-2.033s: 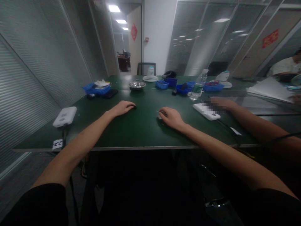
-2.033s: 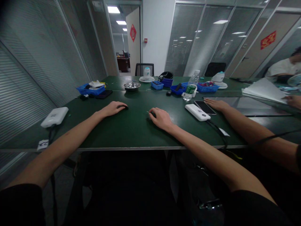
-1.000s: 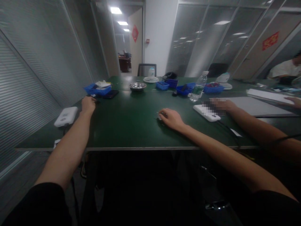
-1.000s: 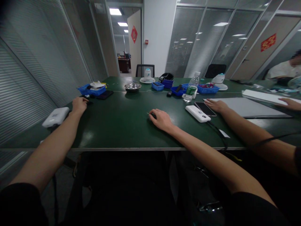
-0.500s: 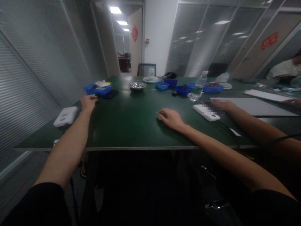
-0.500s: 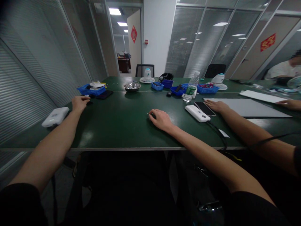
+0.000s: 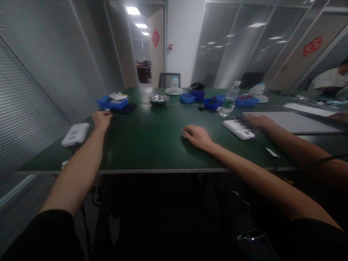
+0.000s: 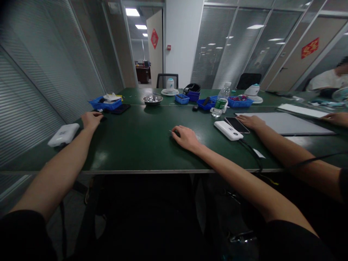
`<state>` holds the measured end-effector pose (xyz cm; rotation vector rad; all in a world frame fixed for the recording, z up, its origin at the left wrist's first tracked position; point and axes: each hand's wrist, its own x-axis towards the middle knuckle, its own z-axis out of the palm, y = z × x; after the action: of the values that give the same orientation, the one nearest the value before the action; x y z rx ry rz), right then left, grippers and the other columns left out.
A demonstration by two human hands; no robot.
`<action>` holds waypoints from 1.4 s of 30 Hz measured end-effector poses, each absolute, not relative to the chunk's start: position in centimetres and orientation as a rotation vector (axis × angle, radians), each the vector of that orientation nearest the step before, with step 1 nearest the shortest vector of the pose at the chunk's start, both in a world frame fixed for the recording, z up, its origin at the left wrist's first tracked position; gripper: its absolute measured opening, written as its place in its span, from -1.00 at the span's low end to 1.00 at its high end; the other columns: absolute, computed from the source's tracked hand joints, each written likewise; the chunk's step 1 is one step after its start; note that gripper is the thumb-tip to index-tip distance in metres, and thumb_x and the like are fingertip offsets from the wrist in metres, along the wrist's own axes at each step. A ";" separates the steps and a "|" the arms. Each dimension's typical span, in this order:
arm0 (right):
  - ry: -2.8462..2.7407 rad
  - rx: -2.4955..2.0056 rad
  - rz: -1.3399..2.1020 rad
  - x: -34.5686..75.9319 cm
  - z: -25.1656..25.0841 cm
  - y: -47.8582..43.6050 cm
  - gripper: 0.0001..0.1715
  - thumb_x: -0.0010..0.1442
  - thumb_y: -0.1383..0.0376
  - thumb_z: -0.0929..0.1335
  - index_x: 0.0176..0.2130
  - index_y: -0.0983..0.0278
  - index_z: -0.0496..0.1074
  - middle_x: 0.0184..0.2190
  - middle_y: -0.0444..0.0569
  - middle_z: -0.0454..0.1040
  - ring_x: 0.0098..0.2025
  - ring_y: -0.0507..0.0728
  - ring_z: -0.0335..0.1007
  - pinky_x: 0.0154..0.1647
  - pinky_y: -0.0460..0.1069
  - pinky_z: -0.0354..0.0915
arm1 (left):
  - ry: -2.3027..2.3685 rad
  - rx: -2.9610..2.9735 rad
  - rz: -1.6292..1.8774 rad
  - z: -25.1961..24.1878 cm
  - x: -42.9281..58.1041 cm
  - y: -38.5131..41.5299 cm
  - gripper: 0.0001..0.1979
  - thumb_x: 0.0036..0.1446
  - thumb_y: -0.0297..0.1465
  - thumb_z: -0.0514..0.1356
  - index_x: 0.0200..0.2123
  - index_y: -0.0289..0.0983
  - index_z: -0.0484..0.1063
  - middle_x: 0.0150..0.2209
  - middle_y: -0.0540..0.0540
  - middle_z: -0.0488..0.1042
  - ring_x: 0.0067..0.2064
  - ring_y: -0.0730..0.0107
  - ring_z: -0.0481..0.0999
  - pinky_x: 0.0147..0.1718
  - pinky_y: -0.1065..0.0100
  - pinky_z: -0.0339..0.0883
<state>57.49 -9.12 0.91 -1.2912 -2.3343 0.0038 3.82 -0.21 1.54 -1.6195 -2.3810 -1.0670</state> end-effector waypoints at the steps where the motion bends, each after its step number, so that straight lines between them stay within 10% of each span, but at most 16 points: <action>1: -2.336 -1.289 0.004 57.5 0.9 -9.1 -0.69 0.47 0.10 0.30 -0.02 0.20 0.54 -0.08 0.04 0.60 -0.15 0.18 0.49 -0.17 0.02 0.26 | -2.394 -1.595 -1.092 1.4 3.8 -0.1 -0.70 0.30 -0.46 0.35 0.05 -0.51 0.61 -0.37 -0.02 0.58 -0.21 0.36 0.44 0.00 0.37 0.26; 21: -2.345 -1.276 0.021 57.6 0.8 -9.2 -0.70 0.48 0.10 0.30 0.00 0.19 0.53 -0.07 0.04 0.60 -0.12 0.19 0.49 -0.13 0.03 0.28 | -2.388 -1.577 -1.081 -0.1 2.8 1.2 -0.74 0.26 -0.45 0.38 0.01 -0.36 0.67 -0.16 -0.08 0.67 -0.12 0.36 0.53 0.12 0.37 0.26; 42: -2.350 -1.285 0.022 57.6 1.0 -9.3 -0.70 0.47 0.11 0.30 0.00 0.18 0.54 -0.08 0.02 0.60 -0.14 0.18 0.48 -0.16 0.03 0.27 | -2.620 -1.443 -1.193 1.3 3.7 0.0 -0.74 0.27 -0.40 0.37 -0.05 -0.47 0.64 -0.53 0.03 0.39 -0.24 0.31 0.39 -0.01 0.29 0.29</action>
<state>57.63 -9.32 1.03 -1.2854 -2.3496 0.0224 3.71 0.02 1.26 -1.4427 -2.6202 -1.1932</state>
